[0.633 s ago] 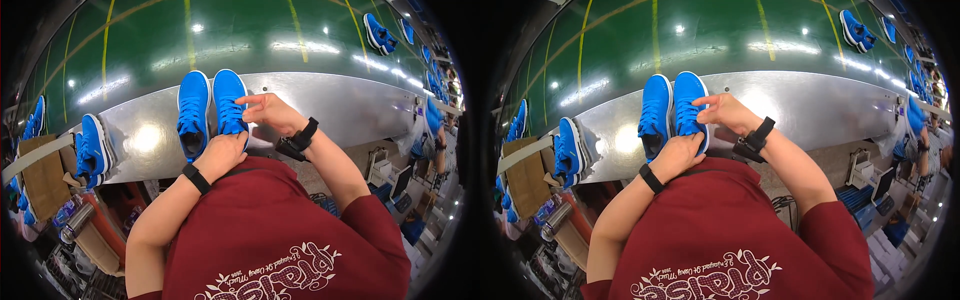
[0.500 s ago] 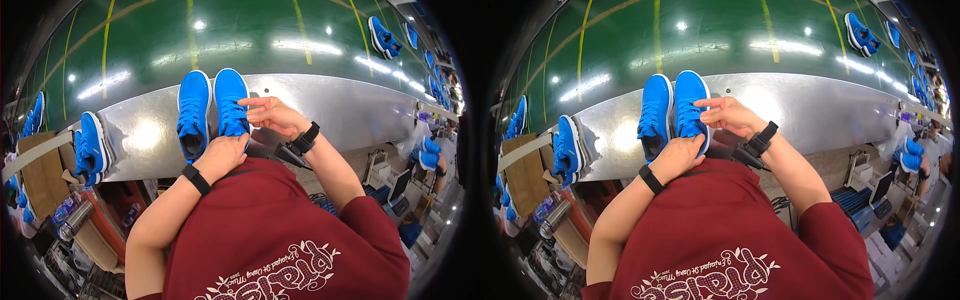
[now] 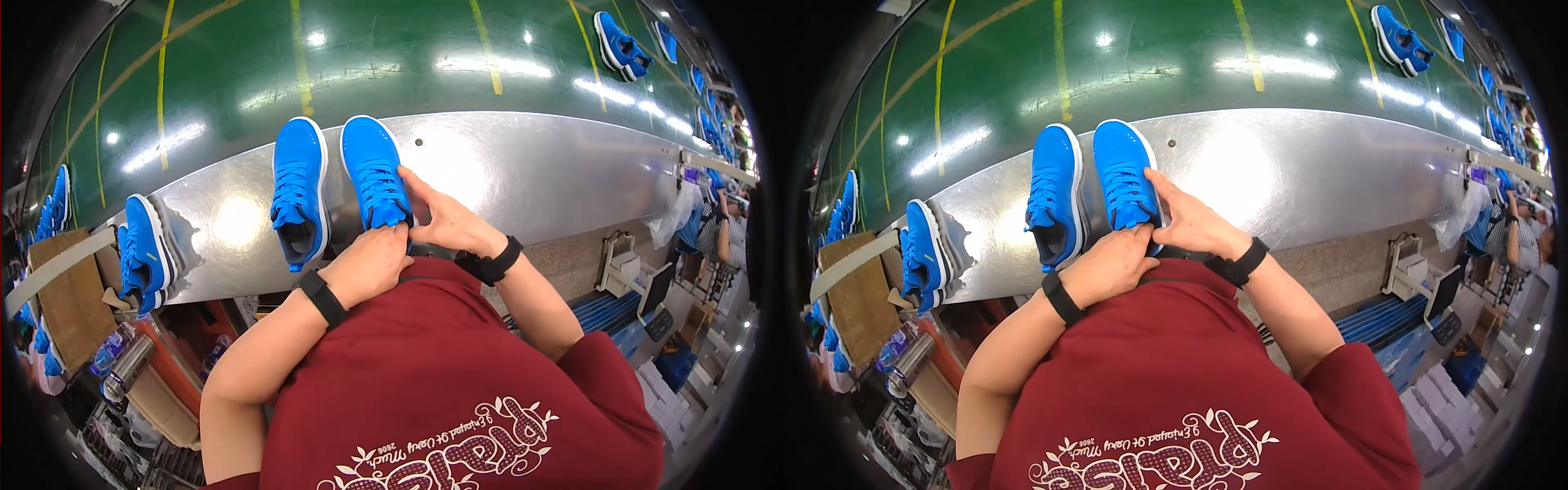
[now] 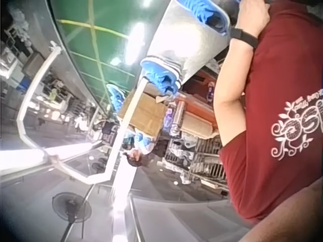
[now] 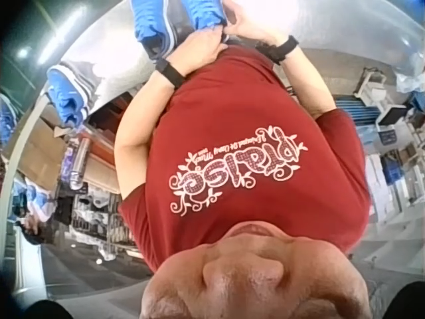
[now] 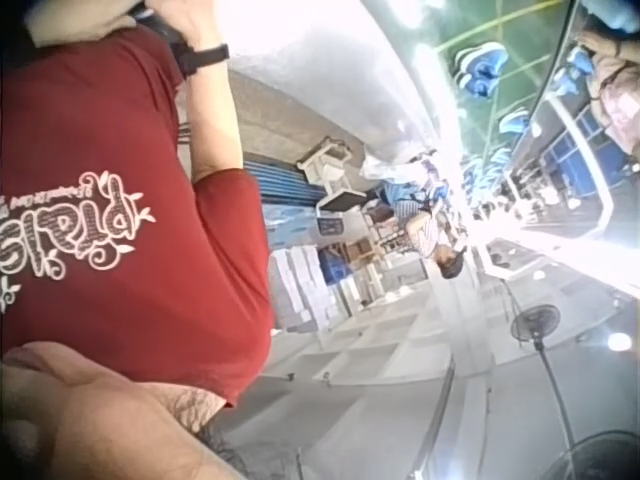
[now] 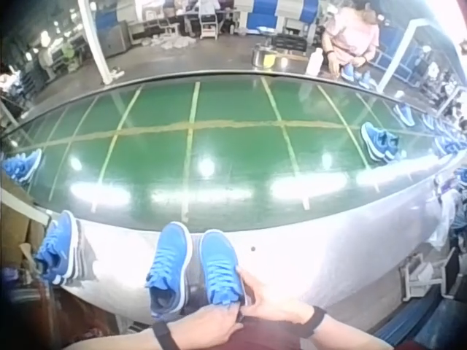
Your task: Organizing and checking blue sneakers on a conveyor belt in a shoe manufacturing facility.
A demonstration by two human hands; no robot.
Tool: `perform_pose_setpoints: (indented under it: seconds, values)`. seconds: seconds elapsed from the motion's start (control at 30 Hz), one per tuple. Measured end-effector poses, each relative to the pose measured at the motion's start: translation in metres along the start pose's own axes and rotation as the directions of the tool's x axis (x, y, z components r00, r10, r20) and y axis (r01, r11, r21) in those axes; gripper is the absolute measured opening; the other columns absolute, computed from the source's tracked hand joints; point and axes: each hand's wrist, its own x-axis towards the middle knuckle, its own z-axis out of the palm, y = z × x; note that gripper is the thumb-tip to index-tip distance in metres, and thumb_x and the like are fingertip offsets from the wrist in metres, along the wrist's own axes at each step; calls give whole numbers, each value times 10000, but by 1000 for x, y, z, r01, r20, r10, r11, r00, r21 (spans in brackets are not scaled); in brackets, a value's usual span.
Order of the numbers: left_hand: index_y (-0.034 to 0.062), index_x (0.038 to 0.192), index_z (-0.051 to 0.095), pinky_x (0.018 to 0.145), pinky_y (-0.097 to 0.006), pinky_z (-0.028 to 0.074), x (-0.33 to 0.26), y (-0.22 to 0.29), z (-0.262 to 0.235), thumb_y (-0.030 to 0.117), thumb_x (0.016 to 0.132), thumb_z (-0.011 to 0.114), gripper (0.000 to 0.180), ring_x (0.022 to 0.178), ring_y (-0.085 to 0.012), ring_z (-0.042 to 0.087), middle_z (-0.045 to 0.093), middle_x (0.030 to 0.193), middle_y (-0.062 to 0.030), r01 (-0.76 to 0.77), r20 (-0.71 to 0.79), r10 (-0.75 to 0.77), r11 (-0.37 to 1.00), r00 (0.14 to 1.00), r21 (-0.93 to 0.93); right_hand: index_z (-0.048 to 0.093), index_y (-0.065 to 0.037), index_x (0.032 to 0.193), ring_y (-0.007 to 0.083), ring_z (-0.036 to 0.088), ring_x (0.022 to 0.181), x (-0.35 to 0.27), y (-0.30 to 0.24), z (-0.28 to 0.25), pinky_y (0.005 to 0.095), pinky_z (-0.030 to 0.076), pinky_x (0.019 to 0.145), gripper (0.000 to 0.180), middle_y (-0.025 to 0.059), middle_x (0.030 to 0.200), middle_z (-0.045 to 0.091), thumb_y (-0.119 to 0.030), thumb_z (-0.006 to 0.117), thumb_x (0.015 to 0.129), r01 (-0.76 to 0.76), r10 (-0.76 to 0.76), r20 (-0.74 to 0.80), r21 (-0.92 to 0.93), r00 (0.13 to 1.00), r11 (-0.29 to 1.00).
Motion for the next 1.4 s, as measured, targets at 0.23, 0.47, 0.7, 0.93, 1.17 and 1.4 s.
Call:
perform_pose_setpoints:
  seconds: [0.23, 0.47, 0.7, 0.93, 1.17, 1.4]
  values:
    - [-20, 881, 606, 670, -380, 508, -12, 27, -12, 155, 768, 703, 230, 785, -316, 635, 640, 902, -165, 0, -131, 43, 950, 990, 312, 142, -27, 1484, 248, 438, 1272, 1, 1, 0, 334, 348, 1039, 931, 191, 1393, 415, -21, 620, 685, -116, 116, 22, 13, 993, 993]
    - [68, 1195, 563, 723, -348, 506, -9, -8, -30, 26, 845, 577, 353, 826, -270, 640, 648, 922, -143, 89, -638, -298, 937, 711, -338, 242, 28, 1393, 361, 463, 1223, 8, 11, 31, 369, 400, 1005, 843, 255, 1325, 424, -39, 699, 688, 3, -37, -277, -124, 960, 992]
    - [35, 1190, 584, 804, -348, 497, 13, -11, -26, 25, 849, 596, 341, 933, -307, 625, 651, 1020, -162, 89, -651, 7, 989, 759, 115, 208, 37, 1400, 438, 415, 1226, 10, 18, 48, 422, 391, 1019, 793, 277, 1351, 387, 10, 623, 725, 20, -121, -379, -259, 917, 966]
    - [17, 1049, 643, 693, -369, 498, 2, -11, -17, 41, 825, 635, 226, 791, -285, 634, 660, 882, -149, 95, -696, 146, 951, 703, 296, 212, 43, 1411, 441, 452, 1200, 10, 28, 53, 440, 407, 995, 736, 301, 1356, 395, 8, 562, 764, 37, -145, -381, -278, 913, 960]
    - [7, 953, 666, 655, -337, 507, 1, -10, -24, 45, 776, 672, 181, 760, -257, 648, 662, 785, -125, 128, -699, 16, 980, 714, 153, 221, 43, 1409, 447, 465, 1181, 8, 27, 51, 442, 417, 981, 725, 298, 1339, 417, 4, 555, 767, 41, -152, -383, -283, 911, 958]
    - [-9, 948, 647, 636, -350, 508, 15, -27, -56, 69, 746, 695, 222, 664, -273, 648, 665, 725, -114, 208, -434, -297, 948, 850, -240, 267, 60, 1345, 443, 436, 1203, 9, 14, 49, 451, 410, 976, 617, 293, 1320, 409, 4, 550, 798, 12, -94, -341, -234, 935, 972]
